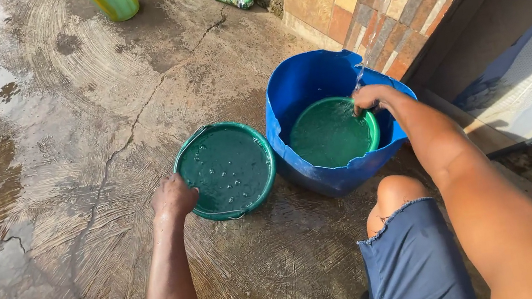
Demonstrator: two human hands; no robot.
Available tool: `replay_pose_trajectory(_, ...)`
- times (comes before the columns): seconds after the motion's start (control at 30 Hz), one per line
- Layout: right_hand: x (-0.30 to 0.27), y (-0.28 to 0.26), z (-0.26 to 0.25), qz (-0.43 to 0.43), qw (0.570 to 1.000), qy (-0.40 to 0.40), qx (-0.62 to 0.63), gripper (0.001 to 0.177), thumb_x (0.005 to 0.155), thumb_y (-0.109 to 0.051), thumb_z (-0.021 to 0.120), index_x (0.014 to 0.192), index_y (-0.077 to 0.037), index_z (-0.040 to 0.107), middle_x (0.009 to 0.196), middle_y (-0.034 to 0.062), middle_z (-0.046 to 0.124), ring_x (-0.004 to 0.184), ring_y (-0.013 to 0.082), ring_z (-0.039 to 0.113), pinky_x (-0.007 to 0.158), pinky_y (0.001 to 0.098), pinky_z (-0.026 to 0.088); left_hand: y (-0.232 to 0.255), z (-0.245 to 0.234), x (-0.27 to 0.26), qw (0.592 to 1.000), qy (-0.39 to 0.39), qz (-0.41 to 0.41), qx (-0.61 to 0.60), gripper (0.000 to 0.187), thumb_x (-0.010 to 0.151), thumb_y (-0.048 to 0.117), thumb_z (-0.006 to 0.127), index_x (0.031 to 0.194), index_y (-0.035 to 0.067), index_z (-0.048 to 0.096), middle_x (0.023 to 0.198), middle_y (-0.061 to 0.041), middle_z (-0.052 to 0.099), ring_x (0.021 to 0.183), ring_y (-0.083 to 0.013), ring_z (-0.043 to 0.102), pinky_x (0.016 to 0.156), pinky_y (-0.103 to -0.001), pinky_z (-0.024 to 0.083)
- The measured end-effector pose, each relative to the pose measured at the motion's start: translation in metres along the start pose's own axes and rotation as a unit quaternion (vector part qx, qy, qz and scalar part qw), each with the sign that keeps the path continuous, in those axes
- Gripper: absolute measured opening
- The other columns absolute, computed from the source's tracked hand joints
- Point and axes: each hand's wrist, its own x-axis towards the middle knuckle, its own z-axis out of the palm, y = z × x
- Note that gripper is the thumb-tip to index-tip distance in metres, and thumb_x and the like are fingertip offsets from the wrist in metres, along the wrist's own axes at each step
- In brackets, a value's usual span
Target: Rinsing a car with water using a bucket and bowl.
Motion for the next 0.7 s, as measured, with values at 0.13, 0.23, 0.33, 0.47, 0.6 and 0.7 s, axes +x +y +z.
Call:
replay_pose_trajectory(0.13,-0.072,-0.048,-0.011,0.061,0.998,0.030,0.000,0.015,0.083,-0.007,0.077,0.097,-0.007,0.072,0.075,0.0068,0.068,0.055,0.0172,0.059,0.043,0.0321,0.039,-0.009,0.018,0.022,1.000,0.007,-0.022,-0.007,0.060,0.084,0.044,0.078,0.129,0.006,0.065,0.132,-0.018,0.064,0.121,-0.0350,0.064,0.098,-0.047,0.054)
replay_pose_trajectory(0.23,-0.102,-0.059,-0.015,0.030,0.998,0.053,0.021,0.014,0.084,-0.007,0.076,0.096,-0.003,0.070,0.074,0.0084,0.068,0.053,0.0170,0.058,0.041,0.0316,0.039,-0.011,0.021,0.031,0.998,-0.035,-0.055,-0.017,0.053,0.087,0.043,0.075,0.126,0.007,0.070,0.130,-0.015,0.070,0.121,-0.0336,0.067,0.100,-0.046,0.055)
replay_pose_trajectory(0.33,-0.139,-0.067,-0.010,0.016,0.992,0.088,0.089,0.013,0.083,-0.002,0.073,0.095,-0.004,0.070,0.074,0.0073,0.067,0.052,0.0153,0.057,0.040,0.0293,0.038,-0.015,0.034,0.044,0.998,-0.027,-0.053,-0.026,0.053,0.085,0.044,0.077,0.123,0.007,0.071,0.127,-0.015,0.070,0.119,-0.0334,0.067,0.098,-0.046,0.056)
replay_pose_trajectory(0.47,-0.165,-0.068,-0.005,0.009,0.972,0.131,0.195,0.015,0.083,0.000,0.072,0.096,-0.002,0.063,0.072,0.0069,0.060,0.048,0.0121,0.047,0.036,0.0273,0.027,-0.030,0.067,0.075,0.999,-0.004,-0.046,-0.024,0.042,0.085,0.033,0.075,0.119,0.008,0.074,0.121,-0.017,0.073,0.113,-0.0350,0.071,0.094,-0.047,0.059)
replay_pose_trajectory(0.6,-0.163,-0.041,-0.004,-0.023,0.939,0.175,0.297,0.015,0.085,0.001,0.067,0.095,0.001,0.056,0.074,0.0107,0.058,0.046,0.0144,0.044,0.032,0.0283,0.025,-0.029,0.059,0.073,0.997,0.022,-0.053,-0.059,0.039,0.082,0.022,0.076,0.117,0.006,0.072,0.117,-0.020,0.074,0.110,-0.0369,0.072,0.092,-0.048,0.059)
replay_pose_trajectory(0.7,-0.168,-0.038,0.002,-0.053,0.906,0.210,0.364,0.016,0.086,0.002,0.068,0.093,-0.002,0.054,0.074,0.0090,0.054,0.047,0.0138,0.042,0.032,0.0274,0.024,-0.022,0.047,0.059,0.995,0.024,-0.056,-0.078,0.043,0.078,0.023,0.079,0.117,0.006,0.071,0.117,-0.019,0.073,0.112,-0.0369,0.070,0.093,-0.047,0.058)
